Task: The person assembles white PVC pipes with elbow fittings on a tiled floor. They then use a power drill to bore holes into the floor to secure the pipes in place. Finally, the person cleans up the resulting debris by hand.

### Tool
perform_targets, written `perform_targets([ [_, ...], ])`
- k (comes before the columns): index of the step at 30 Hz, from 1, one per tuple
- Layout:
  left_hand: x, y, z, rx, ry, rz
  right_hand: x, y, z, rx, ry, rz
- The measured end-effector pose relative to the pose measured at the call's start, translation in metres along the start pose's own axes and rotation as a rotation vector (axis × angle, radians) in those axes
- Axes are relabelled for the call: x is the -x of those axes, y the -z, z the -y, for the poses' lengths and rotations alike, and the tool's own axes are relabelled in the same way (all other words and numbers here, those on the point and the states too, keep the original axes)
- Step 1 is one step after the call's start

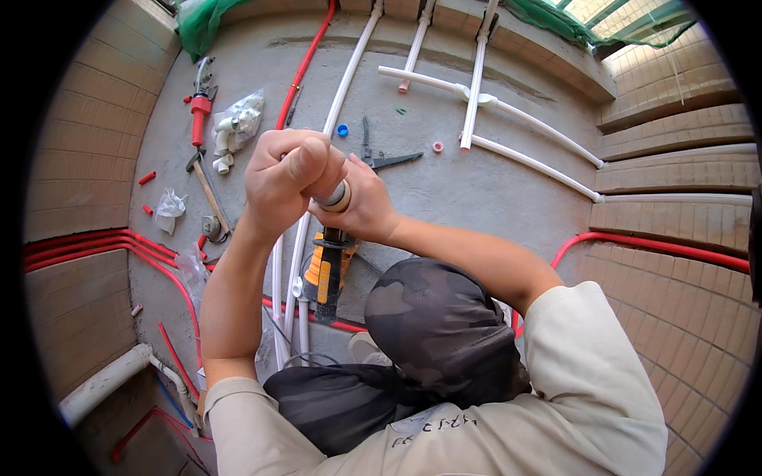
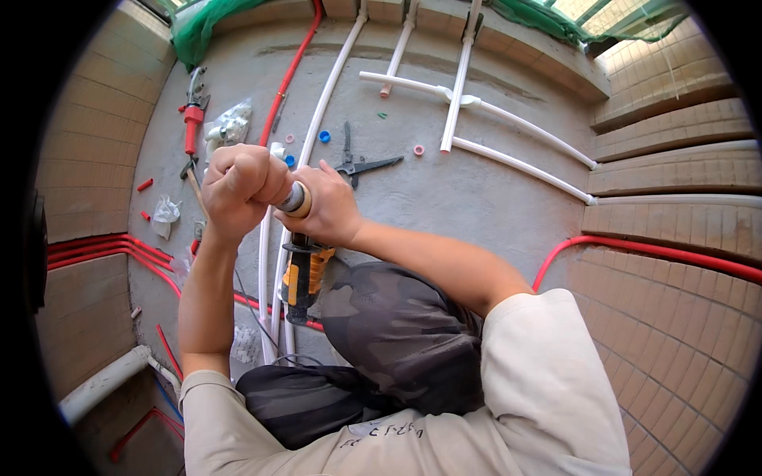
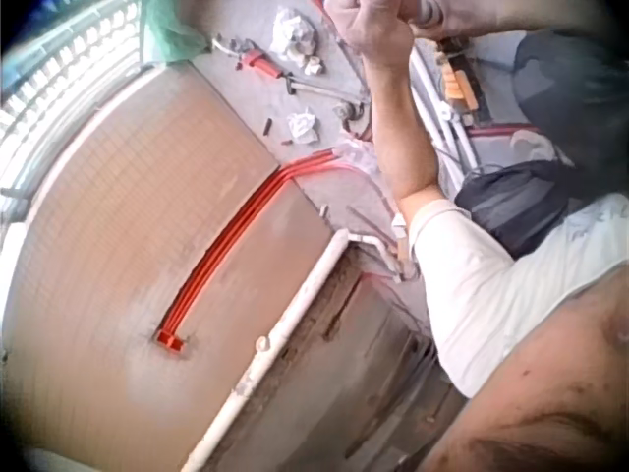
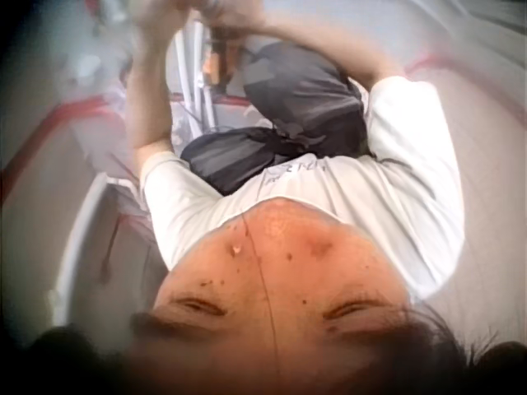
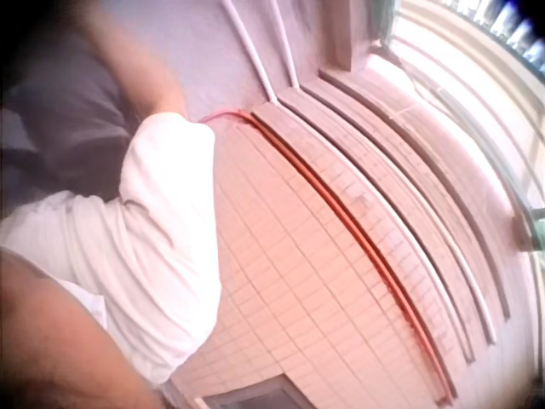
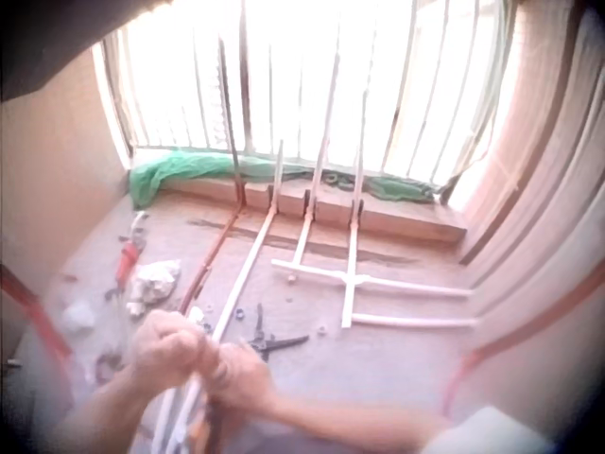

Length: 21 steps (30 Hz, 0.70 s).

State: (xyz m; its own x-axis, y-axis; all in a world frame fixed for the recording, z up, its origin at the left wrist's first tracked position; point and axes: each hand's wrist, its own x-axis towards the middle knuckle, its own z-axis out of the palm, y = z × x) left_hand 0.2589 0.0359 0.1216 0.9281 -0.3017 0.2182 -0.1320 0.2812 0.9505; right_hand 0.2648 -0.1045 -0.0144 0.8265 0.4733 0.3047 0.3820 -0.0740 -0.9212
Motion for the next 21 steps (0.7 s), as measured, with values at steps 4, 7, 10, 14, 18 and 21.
perform_targets([
  [4,0.01,-0.003,0.025,-0.221,-0.16,-0.453,-0.014,-0.014,0.001,0.085,-0.025,0.04],
  [7,0.013,-0.011,0.038,-0.394,-0.209,-0.668,-0.017,-0.015,0.005,0.053,-0.026,0.025],
  [10,0.021,-0.013,0.026,-0.377,-0.113,-0.507,-0.006,-0.013,0.01,-0.026,-0.039,0.011],
  [14,0.038,-0.009,0.004,-0.707,-0.1,-0.327,-0.004,-0.004,-0.003,0.057,-0.012,0.012],
  [18,0.09,0.001,0.041,-0.834,0.309,-0.396,-0.002,0.009,0.009,-0.055,0.006,-0.066],
  [21,0.144,-0.028,0.062,-0.512,0.786,-0.349,-0.005,0.009,0.029,-0.027,0.024,0.082],
])
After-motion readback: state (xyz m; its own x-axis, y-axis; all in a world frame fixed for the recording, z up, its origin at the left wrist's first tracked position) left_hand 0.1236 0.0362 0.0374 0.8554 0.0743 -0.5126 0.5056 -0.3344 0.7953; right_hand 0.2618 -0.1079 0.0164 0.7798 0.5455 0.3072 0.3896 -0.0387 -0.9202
